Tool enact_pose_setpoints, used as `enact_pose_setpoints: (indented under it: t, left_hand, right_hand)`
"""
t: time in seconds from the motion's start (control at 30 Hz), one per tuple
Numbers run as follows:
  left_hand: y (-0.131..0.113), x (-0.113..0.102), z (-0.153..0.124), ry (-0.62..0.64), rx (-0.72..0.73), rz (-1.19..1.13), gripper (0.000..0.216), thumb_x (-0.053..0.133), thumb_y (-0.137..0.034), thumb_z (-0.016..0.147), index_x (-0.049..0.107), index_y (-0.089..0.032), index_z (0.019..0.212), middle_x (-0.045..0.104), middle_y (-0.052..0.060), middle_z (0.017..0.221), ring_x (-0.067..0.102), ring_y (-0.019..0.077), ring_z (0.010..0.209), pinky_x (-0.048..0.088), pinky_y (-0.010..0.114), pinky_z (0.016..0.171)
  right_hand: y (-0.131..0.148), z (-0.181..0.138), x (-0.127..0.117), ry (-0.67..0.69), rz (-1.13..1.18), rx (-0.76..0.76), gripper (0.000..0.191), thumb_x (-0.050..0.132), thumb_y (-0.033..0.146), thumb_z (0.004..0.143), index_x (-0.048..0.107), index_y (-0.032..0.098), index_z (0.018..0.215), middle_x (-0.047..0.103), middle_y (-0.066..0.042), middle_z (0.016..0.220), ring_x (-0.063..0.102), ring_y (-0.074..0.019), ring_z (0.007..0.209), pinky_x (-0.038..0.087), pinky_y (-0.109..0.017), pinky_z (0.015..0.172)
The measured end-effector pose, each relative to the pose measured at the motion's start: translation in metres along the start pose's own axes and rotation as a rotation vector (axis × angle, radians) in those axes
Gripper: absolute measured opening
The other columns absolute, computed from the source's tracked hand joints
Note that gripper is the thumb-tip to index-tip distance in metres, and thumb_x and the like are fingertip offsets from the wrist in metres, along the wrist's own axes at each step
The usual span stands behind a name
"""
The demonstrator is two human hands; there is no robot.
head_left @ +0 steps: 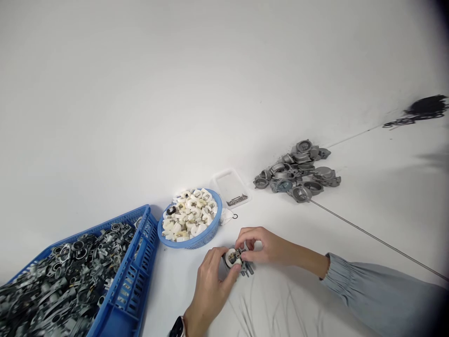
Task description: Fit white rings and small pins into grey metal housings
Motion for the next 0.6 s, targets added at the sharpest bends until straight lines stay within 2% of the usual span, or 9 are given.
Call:
enact_pose_setpoints:
  t: [0.23, 0.6]
  left_hand:
    - [-0.0008, -0.0010, -0.0002, -0.004, 0.011, 0.018, 0.023, 0.060, -0.040, 0.105, 0.065, -0.023, 0.120, 0.073, 0.007, 0.107, 0.070, 0.0257, 0.099, 0.057, 0.039, 0.084]
    - [-0.0016, -0.0017, -0.0004, -0.019, 0.024, 0.023, 0.022, 0.062, -0.038, 0.105, 0.065, -0.023, 0.120, 0.073, 0.007, 0.107, 0.070, 0.0253, 0.099, 0.057, 0.038, 0.083]
  right_hand:
    - [-0.0056, 0.0008, -0.0003, -0.002, -0.009, -0.028, 0.021, 0.075, 0.034, 0.089, 0.082, 0.020, 0.102, 0.071, -0.008, 0.103, 0.063, -0.0194, 0.084, 0.052, -0.033, 0.081]
    - [-0.0029, 0.0006, 0.0004, 0.008, 0.002, -0.025, 0.020, 0.074, 0.031, 0.086, 0.082, 0.019, 0.100, 0.070, -0.007, 0.101, 0.062, -0.0184, 0.081, 0.052, -0.033, 0.079]
Point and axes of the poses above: each hand's wrist, its own z-axis towards the middle knuckle, its own x-axis out of the palm, y = z × x, the point moved 3 cm from there along z, towards the middle knuckle
